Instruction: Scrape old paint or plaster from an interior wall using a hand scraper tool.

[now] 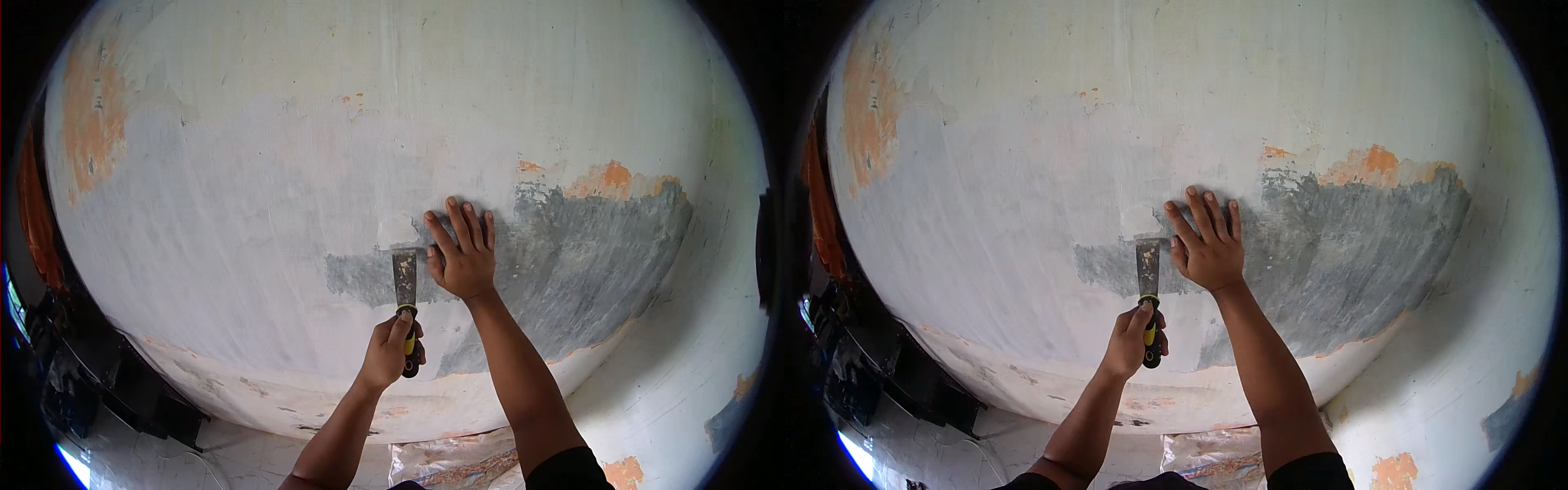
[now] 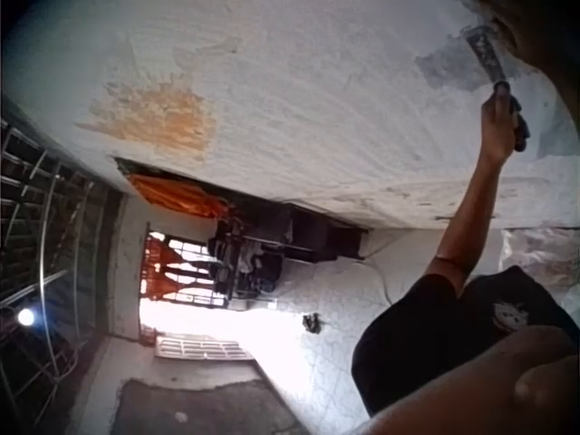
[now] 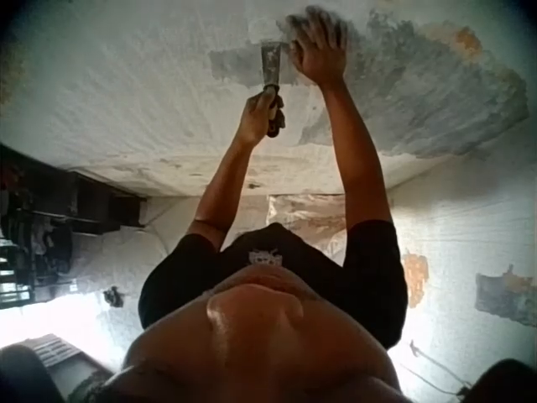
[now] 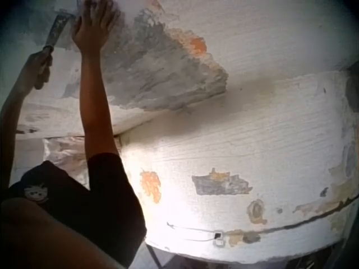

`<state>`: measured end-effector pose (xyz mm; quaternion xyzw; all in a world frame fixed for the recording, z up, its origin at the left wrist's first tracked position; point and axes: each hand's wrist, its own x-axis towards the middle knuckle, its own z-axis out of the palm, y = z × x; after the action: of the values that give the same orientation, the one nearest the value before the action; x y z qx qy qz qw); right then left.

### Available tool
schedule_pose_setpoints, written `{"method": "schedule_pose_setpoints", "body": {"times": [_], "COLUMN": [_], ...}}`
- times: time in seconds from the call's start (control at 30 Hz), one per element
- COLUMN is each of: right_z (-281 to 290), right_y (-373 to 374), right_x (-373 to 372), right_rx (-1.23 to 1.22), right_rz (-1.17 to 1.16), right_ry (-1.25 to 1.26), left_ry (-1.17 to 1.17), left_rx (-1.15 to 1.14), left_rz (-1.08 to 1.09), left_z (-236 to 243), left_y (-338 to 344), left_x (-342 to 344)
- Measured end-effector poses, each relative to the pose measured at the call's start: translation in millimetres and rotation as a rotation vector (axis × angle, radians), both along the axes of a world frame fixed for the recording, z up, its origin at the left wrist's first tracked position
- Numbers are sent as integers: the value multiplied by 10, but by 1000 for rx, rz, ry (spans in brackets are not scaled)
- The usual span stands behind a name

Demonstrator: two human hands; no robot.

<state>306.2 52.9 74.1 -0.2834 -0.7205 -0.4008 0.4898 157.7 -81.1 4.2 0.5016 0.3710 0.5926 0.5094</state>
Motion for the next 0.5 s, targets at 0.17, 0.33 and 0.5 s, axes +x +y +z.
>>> {"method": "schedule_pose_setpoints", "body": {"times": [0.17,0.33,0.5], "right_z": [-34,-15,-24], "right_y": [14,14,-13], "right_x": [-23,-19,-7], "right_rx": [2,-11,-10], "right_rz": [-38,-31,-29], "right_ry": [18,22,16], "left_ry": [-10,0,-8], "left_rx": [14,-14,28], "left_rz": [20,-11,20], "left_z": [61,-78,29], "left_y": [6,21,-1], "left_x": [-14,-32,24]}}
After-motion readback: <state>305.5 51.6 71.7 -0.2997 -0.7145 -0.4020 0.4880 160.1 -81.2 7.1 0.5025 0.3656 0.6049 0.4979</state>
